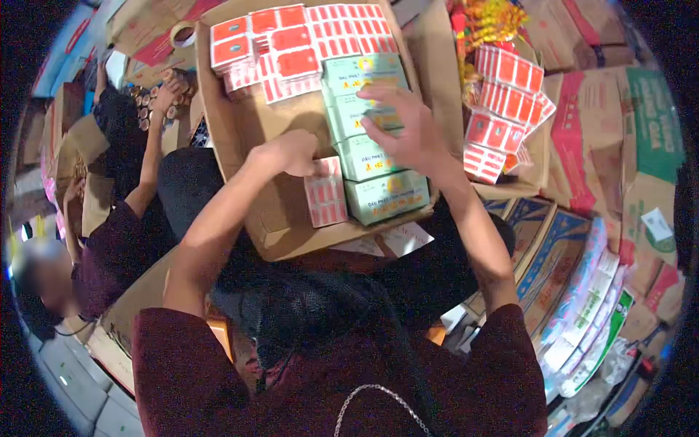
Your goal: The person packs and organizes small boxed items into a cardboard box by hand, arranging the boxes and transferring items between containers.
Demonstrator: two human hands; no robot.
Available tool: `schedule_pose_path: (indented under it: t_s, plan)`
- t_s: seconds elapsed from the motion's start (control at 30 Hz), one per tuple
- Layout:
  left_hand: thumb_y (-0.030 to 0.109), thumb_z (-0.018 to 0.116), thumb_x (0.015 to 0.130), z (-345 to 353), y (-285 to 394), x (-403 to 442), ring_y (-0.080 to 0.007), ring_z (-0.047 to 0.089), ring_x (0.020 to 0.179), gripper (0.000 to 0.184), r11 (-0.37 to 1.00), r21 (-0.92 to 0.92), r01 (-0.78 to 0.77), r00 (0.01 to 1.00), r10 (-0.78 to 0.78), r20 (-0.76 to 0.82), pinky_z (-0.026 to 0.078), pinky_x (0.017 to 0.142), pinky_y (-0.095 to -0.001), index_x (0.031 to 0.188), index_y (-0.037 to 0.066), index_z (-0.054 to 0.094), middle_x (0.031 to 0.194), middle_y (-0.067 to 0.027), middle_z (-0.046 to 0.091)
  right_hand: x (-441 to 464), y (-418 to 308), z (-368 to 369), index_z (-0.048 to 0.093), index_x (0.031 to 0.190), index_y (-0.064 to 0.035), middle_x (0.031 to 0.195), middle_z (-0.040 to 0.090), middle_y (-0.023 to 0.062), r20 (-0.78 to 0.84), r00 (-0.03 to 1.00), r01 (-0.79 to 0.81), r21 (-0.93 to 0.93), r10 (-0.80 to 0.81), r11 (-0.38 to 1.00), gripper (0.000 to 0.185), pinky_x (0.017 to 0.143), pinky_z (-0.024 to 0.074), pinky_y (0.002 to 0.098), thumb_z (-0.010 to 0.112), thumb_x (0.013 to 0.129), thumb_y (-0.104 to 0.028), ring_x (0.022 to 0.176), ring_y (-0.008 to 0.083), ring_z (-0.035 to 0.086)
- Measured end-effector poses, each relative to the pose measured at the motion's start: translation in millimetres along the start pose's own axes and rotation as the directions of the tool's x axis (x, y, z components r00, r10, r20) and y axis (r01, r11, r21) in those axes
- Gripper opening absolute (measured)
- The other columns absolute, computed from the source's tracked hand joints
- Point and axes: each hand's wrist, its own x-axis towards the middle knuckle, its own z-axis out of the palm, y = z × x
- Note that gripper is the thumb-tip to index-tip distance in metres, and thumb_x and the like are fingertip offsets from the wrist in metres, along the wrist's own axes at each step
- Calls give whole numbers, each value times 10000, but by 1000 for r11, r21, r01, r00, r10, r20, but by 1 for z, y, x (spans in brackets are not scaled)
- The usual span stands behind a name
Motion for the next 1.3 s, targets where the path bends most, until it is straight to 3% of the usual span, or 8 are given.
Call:
schedule_pose_path:
  t_s: [0.2,0.37,0.67,0.83,0.9,1.07,1.2,1.3]
  plan:
    - [393,757,839,-29,12,-25,-387,716,899,472,995,94,46,999,-43,-29,576,835,-444,1080,-12,727,1026,-245,728,119,4,55,526,1411,-104,1414,572,170,-15,992,123,-161,-127,979,817,1117,430,467,873,711,-345,1359,351,516]
    - [279,716,882,-85,-11,-69,-119,715,732,271,826,-548,-134,985,48,-168,573,659,-291,977,31,774,830,-64,753,175,41,96,487,1438,-70,1379,557,205,231,958,258,-436,-169,862,1071,1124,408,506,929,548,-469,1335,414,493]
    - [285,633,981,-110,-35,-87,-71,617,629,286,840,-510,-185,560,-336,-757,533,598,-275,969,13,719,755,-14,683,98,-37,79,482,1454,-80,1318,571,173,224,961,228,-315,-161,921,1110,1254,241,529,933,522,-480,1342,364,488]
    - [278,642,969,-71,-51,-61,-168,677,704,291,893,-448,-30,869,-198,-454,565,703,-332,1025,0,705,816,-102,714,54,-33,97,516,1421,-76,1313,589,145,356,920,316,-428,-164,847,967,1263,172,578,907,608,-427,1344,320,496]
    - [235,671,927,-46,-65,-45,-287,719,907,293,991,128,-26,857,88,-508,569,834,-389,1081,-14,682,998,-203,733,43,-33,104,531,1415,-95,1315,601,124,423,902,306,-498,-80,811,874,1267,139,594,889,666,-368,1338,311,505]
    - [212,722,867,-40,-57,-22,-380,679,1069,379,996,-55,-69,939,46,-341,546,919,-449,1161,-14,649,1122,-254,702,36,-38,80,581,1383,-127,1271,638,111,467,883,260,-392,-53,883,719,1222,274,568,867,739,-269,1271,334,565]
    - [204,761,830,-29,-59,-1,-409,675,1058,478,995,-75,60,967,-77,-242,543,908,-469,1236,3,609,1109,-257,698,16,-58,4,672,1247,-122,1171,679,119,-142,988,-76,-151,55,986,479,1036,473,482,837,803,-195,1127,321,642]
    - [204,762,832,-20,-53,0,-402,682,1032,428,997,-16,80,933,-81,-350,545,890,-473,1185,4,625,1060,-257,704,-33,-15,-61,632,1276,-41,1136,687,132,-676,713,-417,-194,187,888,490,969,515,416,805,835,-163,1061,278,652]
